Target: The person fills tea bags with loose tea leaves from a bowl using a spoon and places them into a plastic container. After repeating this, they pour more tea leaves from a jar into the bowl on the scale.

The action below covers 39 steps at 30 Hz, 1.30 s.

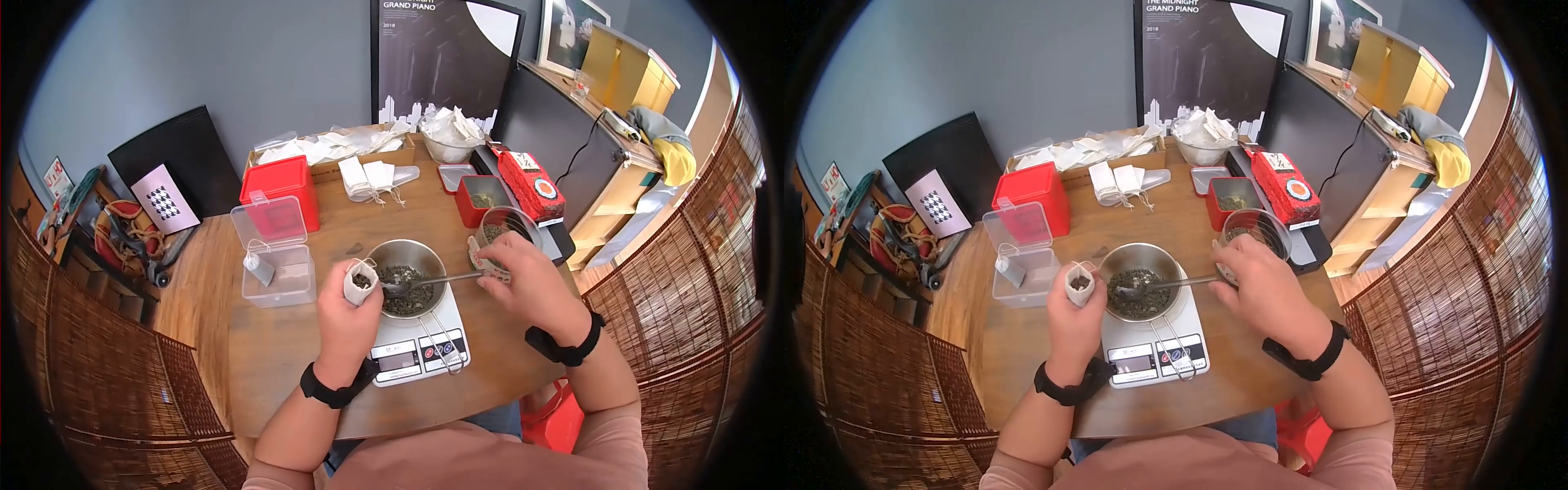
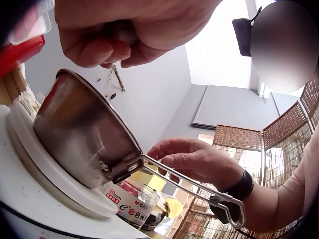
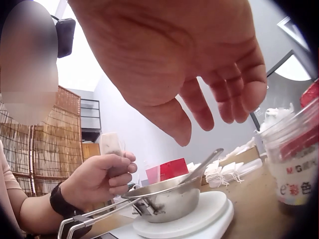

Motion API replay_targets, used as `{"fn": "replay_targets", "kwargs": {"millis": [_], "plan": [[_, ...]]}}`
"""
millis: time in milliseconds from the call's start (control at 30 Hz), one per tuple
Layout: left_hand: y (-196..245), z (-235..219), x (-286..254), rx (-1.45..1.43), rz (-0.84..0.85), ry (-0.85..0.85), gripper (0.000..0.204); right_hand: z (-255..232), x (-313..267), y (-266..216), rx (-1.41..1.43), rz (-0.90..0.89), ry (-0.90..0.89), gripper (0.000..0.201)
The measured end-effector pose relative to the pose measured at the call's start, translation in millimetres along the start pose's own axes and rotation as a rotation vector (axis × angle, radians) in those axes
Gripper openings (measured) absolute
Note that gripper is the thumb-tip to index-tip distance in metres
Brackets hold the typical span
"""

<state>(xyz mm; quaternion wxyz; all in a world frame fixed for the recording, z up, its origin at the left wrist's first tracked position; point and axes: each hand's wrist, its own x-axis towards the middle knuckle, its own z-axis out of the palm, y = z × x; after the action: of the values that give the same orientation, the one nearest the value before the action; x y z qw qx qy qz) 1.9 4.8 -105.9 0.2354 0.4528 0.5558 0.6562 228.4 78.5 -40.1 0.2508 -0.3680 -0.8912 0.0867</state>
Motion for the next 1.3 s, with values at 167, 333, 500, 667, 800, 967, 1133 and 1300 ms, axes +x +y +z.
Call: {"fn": "replay_targets", "kwargs": {"millis": [167,333,500,667,800,967,1133,1300], "plan": [[-5,1,1,0.032,0.079,-0.008,0.011,13,-3,4,0.035,0.054,-0.067,0.032],[-6,-3,5,0.054,0.06,0.035,0.018,24,0,6,0.021,0.07,-0.106,0.032],[-3,-5,10,0.049,0.024,0.083,0.008,33,3,6,0.019,0.04,-0.102,0.031],[-8,-8,12,0.059,0.016,0.079,0.017,34,13,4,0.317,0.157,-0.169,0.02],[-14,-7,12,0.114,0.033,0.104,0.016,49,25,7,0.728,0.234,-0.071,0.016],[-13,-10,13,0.074,0.006,0.071,0.017,46,33,-12,1.015,0.431,-0.172,0.015],[-7,-9,12,0.076,-0.009,0.068,0.017,23,32,-20,0.743,0.238,-0.236,0.015],[-3,-6,11,0.049,-0.02,0.068,0.01,34,33,-19,0.433,-0.147,-0.143,0.023]]}}
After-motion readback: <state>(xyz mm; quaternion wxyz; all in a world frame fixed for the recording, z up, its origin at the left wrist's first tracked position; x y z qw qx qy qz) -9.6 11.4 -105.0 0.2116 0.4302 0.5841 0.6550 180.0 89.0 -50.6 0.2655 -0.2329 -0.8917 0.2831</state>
